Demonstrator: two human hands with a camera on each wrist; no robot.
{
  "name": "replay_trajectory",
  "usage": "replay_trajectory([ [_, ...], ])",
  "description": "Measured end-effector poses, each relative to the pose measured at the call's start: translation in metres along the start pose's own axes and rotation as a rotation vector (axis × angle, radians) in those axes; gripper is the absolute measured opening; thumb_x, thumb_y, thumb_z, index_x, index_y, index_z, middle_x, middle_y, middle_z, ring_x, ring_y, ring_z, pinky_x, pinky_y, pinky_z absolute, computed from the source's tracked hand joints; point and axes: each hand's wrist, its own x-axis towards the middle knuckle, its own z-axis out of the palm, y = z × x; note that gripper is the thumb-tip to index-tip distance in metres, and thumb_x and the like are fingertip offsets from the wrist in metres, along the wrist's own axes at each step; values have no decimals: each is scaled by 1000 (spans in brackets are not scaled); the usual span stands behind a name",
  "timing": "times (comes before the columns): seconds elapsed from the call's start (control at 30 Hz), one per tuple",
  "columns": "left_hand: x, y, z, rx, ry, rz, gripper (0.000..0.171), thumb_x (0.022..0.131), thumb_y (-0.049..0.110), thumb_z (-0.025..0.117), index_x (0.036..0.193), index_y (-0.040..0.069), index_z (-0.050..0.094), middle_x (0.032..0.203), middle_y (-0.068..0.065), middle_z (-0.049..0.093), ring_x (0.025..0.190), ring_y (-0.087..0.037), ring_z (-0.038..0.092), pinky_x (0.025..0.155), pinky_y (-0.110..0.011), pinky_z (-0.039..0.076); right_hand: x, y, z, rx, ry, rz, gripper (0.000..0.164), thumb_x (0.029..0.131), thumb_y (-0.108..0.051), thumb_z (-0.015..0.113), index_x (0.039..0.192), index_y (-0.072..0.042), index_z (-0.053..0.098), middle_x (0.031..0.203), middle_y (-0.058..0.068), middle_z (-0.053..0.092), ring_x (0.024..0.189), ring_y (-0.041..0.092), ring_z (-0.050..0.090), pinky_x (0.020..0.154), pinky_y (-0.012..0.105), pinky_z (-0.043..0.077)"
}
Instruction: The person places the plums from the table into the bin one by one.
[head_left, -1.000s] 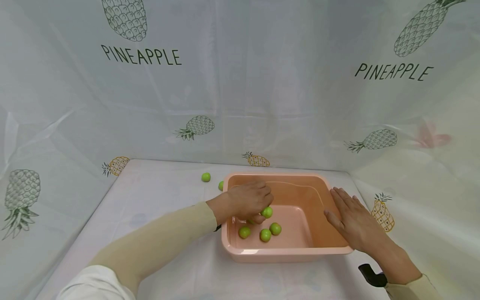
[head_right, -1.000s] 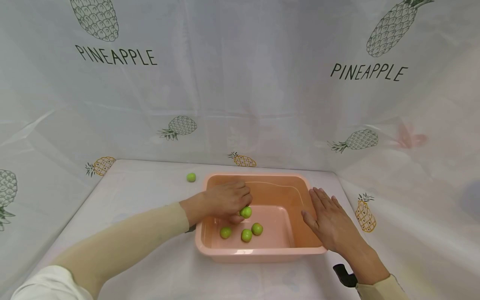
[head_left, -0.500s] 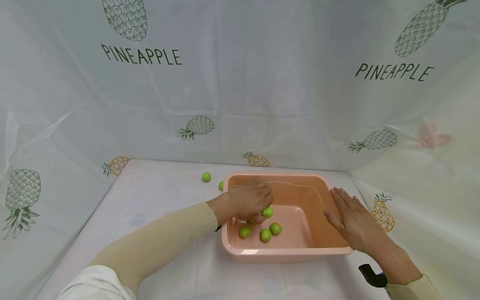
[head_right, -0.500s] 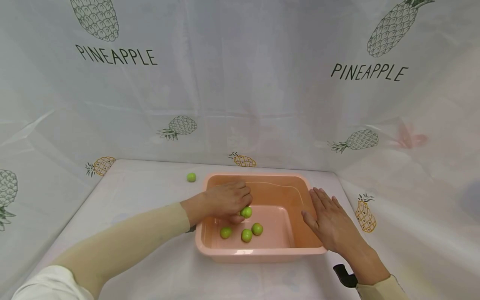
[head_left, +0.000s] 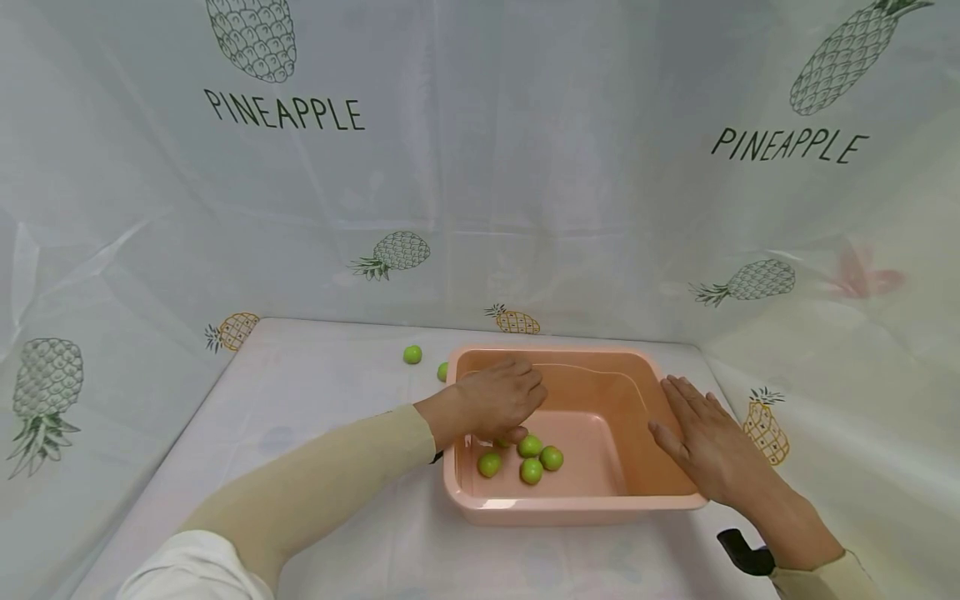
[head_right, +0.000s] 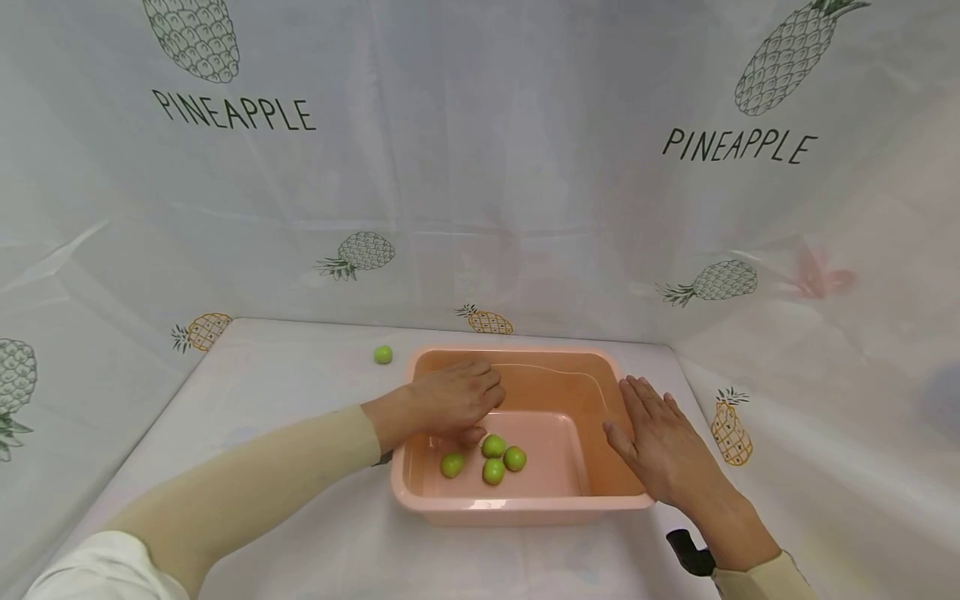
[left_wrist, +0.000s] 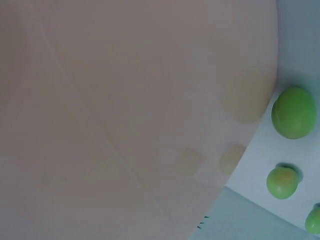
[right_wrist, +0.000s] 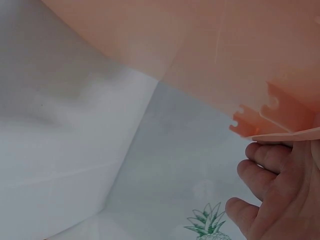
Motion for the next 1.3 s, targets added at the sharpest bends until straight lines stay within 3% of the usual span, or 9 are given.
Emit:
replay_trajectory([
  [0.1, -1, -2, -2, -35, 17, -14, 49, 105, 53, 53, 133, 13, 57, 120, 0, 58, 116, -20, 48, 110, -35, 40, 0, 0, 0, 1, 0, 1, 75, 111, -44, 48, 162, 8, 27, 166, 33, 29, 153, 53, 27, 123, 69, 19],
  [0.2, -4, -6, -6, -131, 52, -54, 43, 105, 48, 53, 133, 15, 59, 124, 0, 59, 117, -20, 49, 110, -35, 41, -1, 0, 0, 4, -3, 6, 76, 111, -44, 48, 162, 7, 27, 166, 33, 29, 154, 53, 27, 122, 70, 20],
  [0.33, -15, -19, -8, -244, 142, -124, 36, 104, 40, 56, 129, 15, 63, 124, 0, 61, 115, -20, 50, 104, -36, 45, -1, -1, 1, 7, -8, 8, 76, 111, -44, 49, 162, 8, 27, 166, 33, 29, 154, 53, 27, 122, 70, 21],
  [0.57, -56, -63, -9, -359, 351, -274, 25, 103, 28, 62, 119, 10, 67, 116, -5, 64, 109, -25, 53, 101, -41, 46, 0, -1, 2, -5, 5, -4, 76, 111, -45, 48, 162, 8, 28, 165, 33, 30, 153, 53, 28, 121, 70, 23],
  [0.77, -91, -87, 6, -410, 442, -495, 22, 102, 24, 64, 116, 7, 66, 114, -9, 63, 107, -28, 52, 99, -44, 47, 0, 1, 2, -2, 10, -10, 76, 111, -45, 47, 162, 8, 28, 165, 33, 30, 153, 53, 28, 121, 70, 23],
  [0.93, -115, -82, 31, -476, 423, -615, 21, 102, 20, 62, 117, 5, 66, 114, -10, 63, 107, -31, 52, 100, -47, 47, 1, 1, 2, -7, 15, -12, 76, 111, -45, 48, 162, 8, 28, 165, 34, 31, 153, 53, 28, 121, 70, 23],
  [1.1, -124, -63, 67, -480, 378, -615, 24, 99, 21, 69, 117, 5, 68, 114, -11, 64, 107, -32, 56, 99, -49, 49, 1, 1, 2, -11, 19, -9, 76, 111, -45, 48, 161, 8, 28, 165, 34, 31, 152, 53, 29, 120, 71, 24],
  [1.3, -122, -35, 107, -501, 219, -576, 46, 94, 38, 79, 127, 9, 65, 122, -8, 61, 118, -30, 53, 106, -49, 48, 1, 0, 2, -7, 7, -5, 76, 111, -45, 48, 162, 7, 27, 165, 33, 30, 153, 53, 28, 121, 70, 23],
])
